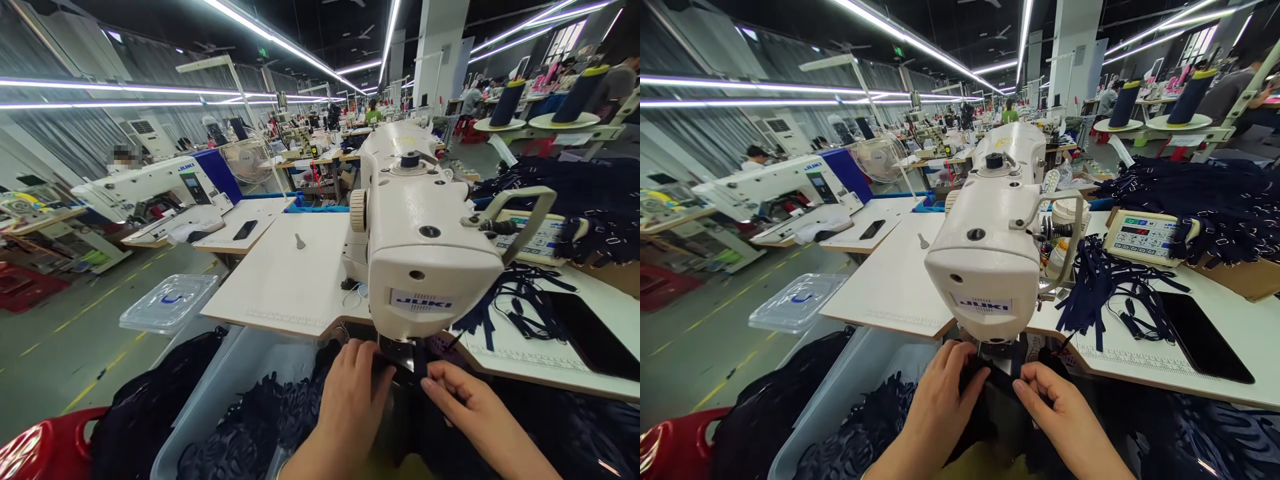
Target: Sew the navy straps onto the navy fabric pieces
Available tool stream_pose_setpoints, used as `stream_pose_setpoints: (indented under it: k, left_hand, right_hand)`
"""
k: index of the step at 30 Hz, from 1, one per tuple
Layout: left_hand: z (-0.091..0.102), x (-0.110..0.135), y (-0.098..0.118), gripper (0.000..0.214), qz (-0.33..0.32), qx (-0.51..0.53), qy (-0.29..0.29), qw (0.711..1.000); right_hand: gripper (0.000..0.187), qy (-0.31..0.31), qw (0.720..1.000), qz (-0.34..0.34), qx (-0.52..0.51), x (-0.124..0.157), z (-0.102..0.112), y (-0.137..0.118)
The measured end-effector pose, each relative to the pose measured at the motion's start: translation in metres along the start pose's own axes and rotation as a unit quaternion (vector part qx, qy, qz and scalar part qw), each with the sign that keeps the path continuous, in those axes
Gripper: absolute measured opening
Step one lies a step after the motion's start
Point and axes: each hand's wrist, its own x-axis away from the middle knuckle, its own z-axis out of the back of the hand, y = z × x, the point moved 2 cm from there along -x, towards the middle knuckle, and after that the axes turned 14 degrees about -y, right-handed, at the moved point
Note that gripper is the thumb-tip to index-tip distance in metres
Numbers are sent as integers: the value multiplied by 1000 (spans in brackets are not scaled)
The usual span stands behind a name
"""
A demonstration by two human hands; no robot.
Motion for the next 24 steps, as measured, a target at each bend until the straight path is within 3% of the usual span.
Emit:
stream_pose_setpoints:
  k: [2, 3, 5, 7, 9, 11, 14, 17, 24]
  left_hand:
    - [0, 1, -1, 17, -51, -68, 55, 995]
    - [0, 1, -1, 19, -105, -93, 56, 989]
    - [-3, 2, 1, 22, -217, -123, -4, 968]
    - [-9, 3, 0, 24, -265, -142, -75, 951]
    - [-16, 4, -5, 23, -244, -150, -95, 954]
    - [-21, 6, -9, 19, -211, -147, -75, 963]
    - [-25, 9, -12, 16, -194, -128, -54, 971]
    - [-23, 10, -11, 24, -194, -127, -70, 970]
    - [-28, 13, -9, 36, -169, -195, -50, 965]
  right_hand:
    - [40, -19, 999, -11, -34, -5, 0, -2]
    - [41, -36, 998, -14, -39, -8, 0, -3]
    - [41, -74, 997, -11, -25, -14, 3, -7]
    - [39, -75, 997, -5, 11, -20, 9, -8]
    - [36, -32, 998, 5, 57, -24, 18, -5]
    - [35, -5, 996, 16, 82, -26, 27, 4]
    - [34, -5, 998, 38, 55, -23, 33, 20]
    - [31, 37, 997, 56, 43, -18, 33, 28]
    - [29, 38, 985, 90, 140, -33, 32, 10]
